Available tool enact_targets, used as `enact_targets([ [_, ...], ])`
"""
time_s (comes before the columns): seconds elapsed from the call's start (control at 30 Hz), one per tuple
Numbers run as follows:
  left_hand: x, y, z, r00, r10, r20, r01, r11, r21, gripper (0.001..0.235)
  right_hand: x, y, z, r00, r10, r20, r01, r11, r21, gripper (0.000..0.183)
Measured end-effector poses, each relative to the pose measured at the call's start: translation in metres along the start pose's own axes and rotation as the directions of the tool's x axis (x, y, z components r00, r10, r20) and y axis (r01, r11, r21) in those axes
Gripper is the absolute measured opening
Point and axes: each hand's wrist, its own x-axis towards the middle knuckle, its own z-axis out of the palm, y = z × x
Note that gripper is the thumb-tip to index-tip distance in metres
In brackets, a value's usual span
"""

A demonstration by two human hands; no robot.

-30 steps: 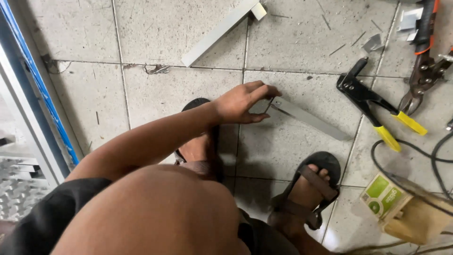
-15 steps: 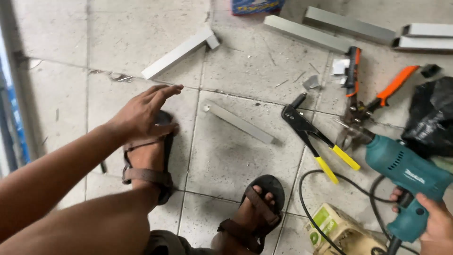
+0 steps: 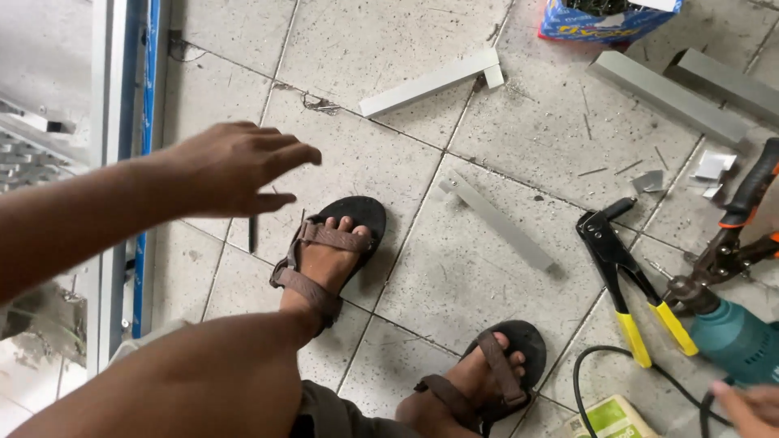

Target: Drilling holes in aluminum profiles and joining them using a manual rivet gun.

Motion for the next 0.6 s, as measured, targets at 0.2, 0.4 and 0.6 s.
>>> enact_targets([
  [0.2, 0.046, 0.024, 0.064, 0.954, 0.279, -0.111, -0.299, 0.913, -0.278, 0.049, -0.106, -0.173, 0.039, 0.996, 0.049, -0.08, -0.074, 0.937, -0.34, 0.073],
  [0.4, 0.086, 0.044, 0.055, 0.825, 0.311, -0.472, -0.547, 0.649, -0.529, 0.017, -0.097, -0.218, 0.045, 0.935, -0.135, -0.329, 0.155, 0.987, 0.038, 0.032],
  [0.6, 0.137, 0.098, -0.013, 0.879, 0.387, -0.28, -0.401, 0.278, -0.873, 0.064, -0.135, -0.315, -0.043, 0.962, 0.208, -0.176, -0.036, 0.737, 0.675, 0.012],
])
